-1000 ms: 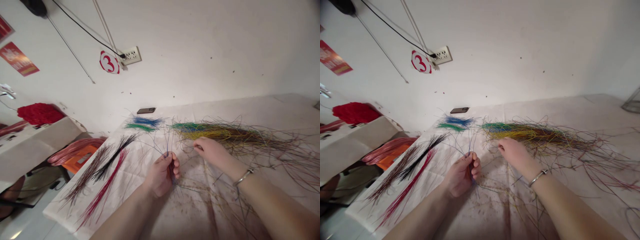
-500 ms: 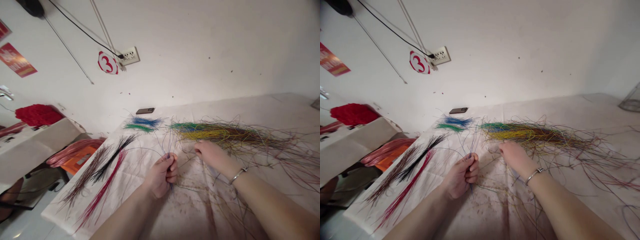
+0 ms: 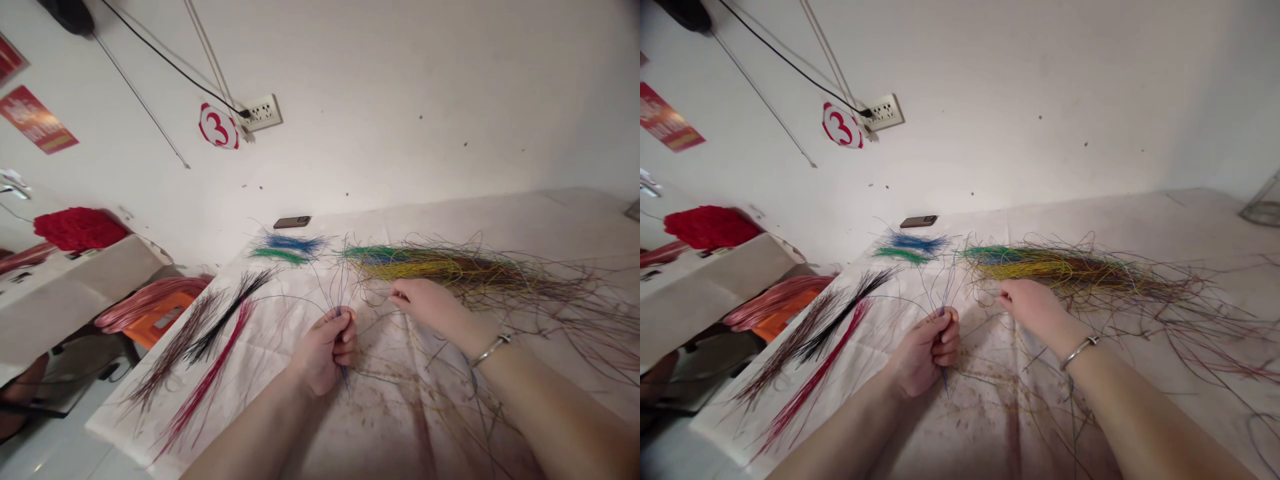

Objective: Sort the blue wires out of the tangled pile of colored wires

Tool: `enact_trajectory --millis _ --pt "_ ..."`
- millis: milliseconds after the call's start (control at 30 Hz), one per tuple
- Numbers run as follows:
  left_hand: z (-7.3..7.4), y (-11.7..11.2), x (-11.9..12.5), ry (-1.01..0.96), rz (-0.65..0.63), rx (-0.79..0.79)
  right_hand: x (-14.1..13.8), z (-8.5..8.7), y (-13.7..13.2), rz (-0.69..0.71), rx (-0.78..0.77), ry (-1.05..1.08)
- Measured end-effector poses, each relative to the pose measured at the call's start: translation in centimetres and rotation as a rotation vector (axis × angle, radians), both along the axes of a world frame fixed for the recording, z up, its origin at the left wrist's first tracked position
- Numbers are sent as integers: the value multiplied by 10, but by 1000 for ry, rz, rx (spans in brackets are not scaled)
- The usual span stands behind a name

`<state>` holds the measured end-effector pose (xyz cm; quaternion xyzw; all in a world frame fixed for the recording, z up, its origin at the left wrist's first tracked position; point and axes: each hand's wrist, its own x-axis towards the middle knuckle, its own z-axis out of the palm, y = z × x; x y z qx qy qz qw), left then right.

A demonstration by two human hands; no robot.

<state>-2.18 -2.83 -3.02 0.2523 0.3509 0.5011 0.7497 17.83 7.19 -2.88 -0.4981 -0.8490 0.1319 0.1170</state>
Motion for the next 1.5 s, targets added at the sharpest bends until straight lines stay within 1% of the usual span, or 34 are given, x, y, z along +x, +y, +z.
enact_trajectory --millis 100,200,300,467,567,667,833,967,1033,1167,1333,1500 --pt "0 0 1 8 6 0 0 -11 2 -9 37 -63" --pt "0 0 2 21 6 -2 1 -19 4 37 90 -90" --pt "-1 0 3 29 2 -7 2 -22 5 62 79 -96" --pt "-1 1 3 24 5 -12 3 -20 6 58 71 -75" --pt "-1 1 2 20 7 -14 3 -14 6 68 69 -7" --pt "-1 1 2 16 0 -8 2 -4 5 73 62 92" --pt "0 0 2 29 4 1 1 16 -2 41 -20 279" --pt "1 -1 2 33 7 6 1 28 -7 19 -69 418" --pt "1 -1 2 36 5 0 0 32 -10 0 -169 512" --pt "2 -1 2 44 5 -8 -1 35 -16 -30 -463 806" --pt "2 -2 3 57 6 -9 0 38 -20 -34 -683 1112" --pt "2 -2 3 55 2 -5 1 47 -22 -42 -859 1372"
